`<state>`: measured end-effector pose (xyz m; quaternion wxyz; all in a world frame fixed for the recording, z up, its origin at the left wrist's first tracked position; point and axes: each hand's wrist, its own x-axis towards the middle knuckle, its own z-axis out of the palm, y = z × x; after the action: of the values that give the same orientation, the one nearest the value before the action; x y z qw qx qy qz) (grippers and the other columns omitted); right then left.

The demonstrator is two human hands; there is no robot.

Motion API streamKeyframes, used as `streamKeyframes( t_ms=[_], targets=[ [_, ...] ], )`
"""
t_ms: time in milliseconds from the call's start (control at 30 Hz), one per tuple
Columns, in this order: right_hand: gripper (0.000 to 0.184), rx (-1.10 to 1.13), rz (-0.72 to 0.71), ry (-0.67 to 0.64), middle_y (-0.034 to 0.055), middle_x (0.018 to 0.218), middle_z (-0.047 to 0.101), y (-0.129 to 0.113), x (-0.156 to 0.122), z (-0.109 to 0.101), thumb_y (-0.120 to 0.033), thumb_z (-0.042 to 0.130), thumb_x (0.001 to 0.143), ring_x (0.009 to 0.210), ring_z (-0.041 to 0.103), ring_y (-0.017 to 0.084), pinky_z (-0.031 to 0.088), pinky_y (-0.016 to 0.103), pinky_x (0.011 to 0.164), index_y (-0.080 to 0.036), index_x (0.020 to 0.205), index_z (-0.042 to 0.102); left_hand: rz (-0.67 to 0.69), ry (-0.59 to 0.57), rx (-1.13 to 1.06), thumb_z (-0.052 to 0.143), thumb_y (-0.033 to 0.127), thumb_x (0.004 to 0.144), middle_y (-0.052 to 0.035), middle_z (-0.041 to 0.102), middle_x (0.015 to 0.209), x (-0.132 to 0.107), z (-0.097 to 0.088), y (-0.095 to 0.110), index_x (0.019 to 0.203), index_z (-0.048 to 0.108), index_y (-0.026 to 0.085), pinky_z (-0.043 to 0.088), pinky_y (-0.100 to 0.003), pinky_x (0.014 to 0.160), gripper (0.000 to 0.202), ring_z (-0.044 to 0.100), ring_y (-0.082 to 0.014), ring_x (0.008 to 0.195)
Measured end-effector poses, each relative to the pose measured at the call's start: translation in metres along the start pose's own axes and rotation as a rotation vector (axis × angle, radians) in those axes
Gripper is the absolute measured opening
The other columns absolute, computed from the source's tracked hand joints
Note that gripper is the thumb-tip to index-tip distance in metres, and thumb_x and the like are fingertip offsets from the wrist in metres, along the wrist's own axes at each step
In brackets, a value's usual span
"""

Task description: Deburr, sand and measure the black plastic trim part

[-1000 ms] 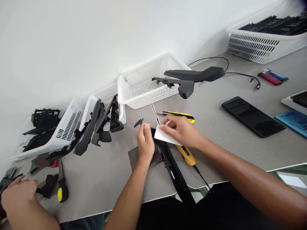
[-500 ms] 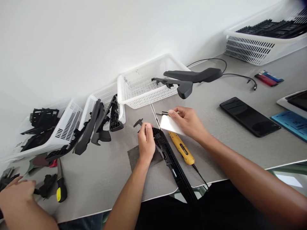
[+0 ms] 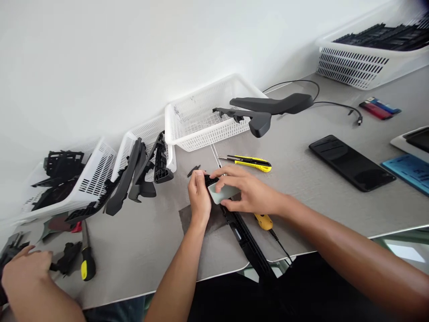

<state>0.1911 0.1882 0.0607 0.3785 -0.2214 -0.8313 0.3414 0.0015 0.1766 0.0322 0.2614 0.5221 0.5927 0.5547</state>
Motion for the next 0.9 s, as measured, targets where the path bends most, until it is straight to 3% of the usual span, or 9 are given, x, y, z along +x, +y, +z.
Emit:
streamKeyframes(
  t_ms=[200, 367, 567, 733, 800, 900],
  targets=[
    [0.035, -0.207, 0.15, 0.036, 0.0097, 0.118, 0.077, 0.004, 0.002, -0.005, -0.021, 0.077, 0.088, 0.112, 0.07, 0.033, 0.055, 0.048, 0.098, -0.023, 0.121, 0.068, -0.049, 0.002, -0.001, 0.052, 0.072, 0.104, 0.0018, 0.049, 0.074, 0.0, 0.002, 0.0, 0.078, 0.054, 0.024, 0.041, -0.028, 0.067, 0.055, 0.048, -0.018, 0.072],
    [0.033, -0.218, 0.245, 0.105, 0.0114, 0.124, 0.078, 0.006, 0.001, -0.008, -0.029, 0.078, 0.09, 0.115, 0.073, 0.033, 0.056, 0.046, 0.099, -0.022, 0.12, 0.069, -0.115, -0.027, -0.037, 0.054, 0.074, 0.102, 0.0028, 0.048, 0.073, -0.002, 0.002, 0.0, 0.078, 0.052, 0.024, 0.038, -0.027, 0.062, 0.056, 0.046, -0.0165, 0.068],
    [0.035, -0.168, 0.212, 0.048, 0.0098, 0.123, 0.078, 0.003, 0.002, 0.001, -0.031, 0.078, 0.089, 0.113, 0.073, 0.032, 0.055, 0.044, 0.098, -0.024, 0.122, 0.067, -0.034, -0.028, 0.038, 0.05, 0.07, 0.106, 0.0007, 0.055, 0.072, -0.001, 0.0, 0.001, 0.078, 0.061, 0.022, 0.042, -0.028, 0.066, 0.057, 0.05, -0.0171, 0.07],
    [0.029, -0.217, 0.352, 0.214, 0.0124, 0.124, 0.079, 0.011, 0.002, -0.009, -0.037, 0.073, 0.094, 0.113, 0.073, 0.034, 0.053, 0.044, 0.096, -0.022, 0.119, 0.07, -0.11, -0.031, -0.029, 0.051, 0.069, 0.105, -0.0004, 0.056, 0.076, -0.003, 0.0, 0.004, 0.081, 0.061, 0.023, 0.041, -0.024, 0.056, 0.053, 0.055, -0.017, 0.07],
    [0.027, -0.139, 0.397, 0.261, 0.0111, 0.114, 0.081, 0.011, 0.002, -0.015, -0.043, 0.063, 0.103, 0.101, 0.075, 0.03, 0.052, 0.041, 0.089, -0.021, 0.115, 0.071, -0.138, -0.023, -0.036, 0.053, 0.07, 0.103, -0.0008, 0.057, 0.078, -0.004, 0.001, 0.004, 0.083, 0.062, 0.023, 0.041, -0.022, 0.053, 0.052, 0.056, -0.017, 0.071],
    [0.049, 0.087, 0.392, 0.177, 0.0062, 0.082, 0.077, 0.006, 0.002, -0.019, -0.057, 0.043, 0.112, 0.074, 0.072, 0.022, 0.05, 0.035, 0.073, -0.02, 0.093, 0.069, -0.153, -0.02, -0.035, 0.054, 0.073, 0.102, -0.0013, 0.058, 0.078, -0.004, 0.001, 0.004, 0.084, 0.063, 0.023, 0.041, -0.022, 0.053, 0.054, 0.057, -0.0175, 0.072]
  ],
)
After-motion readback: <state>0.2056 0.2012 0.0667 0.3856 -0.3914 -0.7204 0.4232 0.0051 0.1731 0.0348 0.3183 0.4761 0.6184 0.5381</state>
